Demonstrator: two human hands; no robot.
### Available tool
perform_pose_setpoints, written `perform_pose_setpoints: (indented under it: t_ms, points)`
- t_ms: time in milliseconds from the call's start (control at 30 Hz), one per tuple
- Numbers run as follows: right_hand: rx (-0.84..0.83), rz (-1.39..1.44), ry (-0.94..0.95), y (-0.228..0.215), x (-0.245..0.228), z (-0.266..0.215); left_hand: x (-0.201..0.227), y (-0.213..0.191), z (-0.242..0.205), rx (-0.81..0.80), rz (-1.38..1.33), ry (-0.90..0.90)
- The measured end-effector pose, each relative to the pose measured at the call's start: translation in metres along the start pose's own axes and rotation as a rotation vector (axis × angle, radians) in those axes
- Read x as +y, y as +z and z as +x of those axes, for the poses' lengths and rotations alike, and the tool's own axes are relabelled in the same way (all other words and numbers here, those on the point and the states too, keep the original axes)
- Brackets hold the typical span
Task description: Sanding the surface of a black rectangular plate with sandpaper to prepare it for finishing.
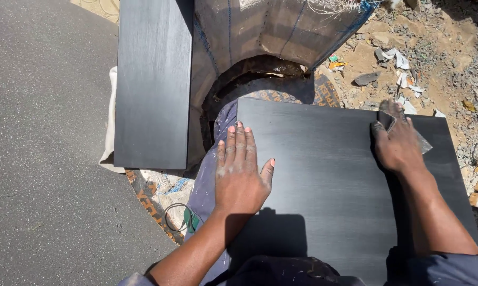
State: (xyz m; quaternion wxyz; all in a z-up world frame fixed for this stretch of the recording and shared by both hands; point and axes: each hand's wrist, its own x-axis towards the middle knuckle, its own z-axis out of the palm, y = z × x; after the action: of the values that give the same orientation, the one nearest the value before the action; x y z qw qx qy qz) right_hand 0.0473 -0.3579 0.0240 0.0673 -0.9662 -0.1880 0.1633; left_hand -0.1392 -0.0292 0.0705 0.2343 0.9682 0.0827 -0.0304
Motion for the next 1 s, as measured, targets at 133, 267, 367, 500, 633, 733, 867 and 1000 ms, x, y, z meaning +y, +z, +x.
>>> perform_pose_setpoints:
  t_ms: [133, 267, 367, 500, 633, 733, 867, 1000]
  points:
    - [0.017, -0.063, 0.151, 0.009, -0.045, -0.005, 0.008, -0.010, 0.005, -0.007, -0.154, -0.043]
    - [-0.071, 0.082, -0.190, 0.002, -0.241, 0.019, 0.014, -0.013, 0.004, 0.075, -0.154, 0.007]
    - [-0.088, 0.131, -0.229, -0.008, -0.160, 0.014, 0.008, -0.013, 0.002, 0.078, -0.119, 0.055]
    - [-0.007, -0.055, 0.291, 0.004, 0.027, -0.012, 0.002, -0.013, 0.002, 0.021, -0.135, 0.014]
    - [-0.120, 0.112, -0.058, -0.022, -0.222, -0.009, 0.009, -0.013, 0.000, 0.081, -0.274, 0.087]
    - [0.125, 0.179, -0.524, 0.024, -0.251, -0.017, 0.008, -0.010, -0.005, 0.068, -0.189, 0.151]
    - [-0.048, 0.087, 0.102, -0.016, -0.064, 0.006, 0.004, -0.018, 0.001, -0.019, -0.068, 0.178]
    - [0.058, -0.248, 0.535, 0.000, 0.108, -0.032, 0.008, -0.019, 0.005, -0.146, 0.124, 0.120]
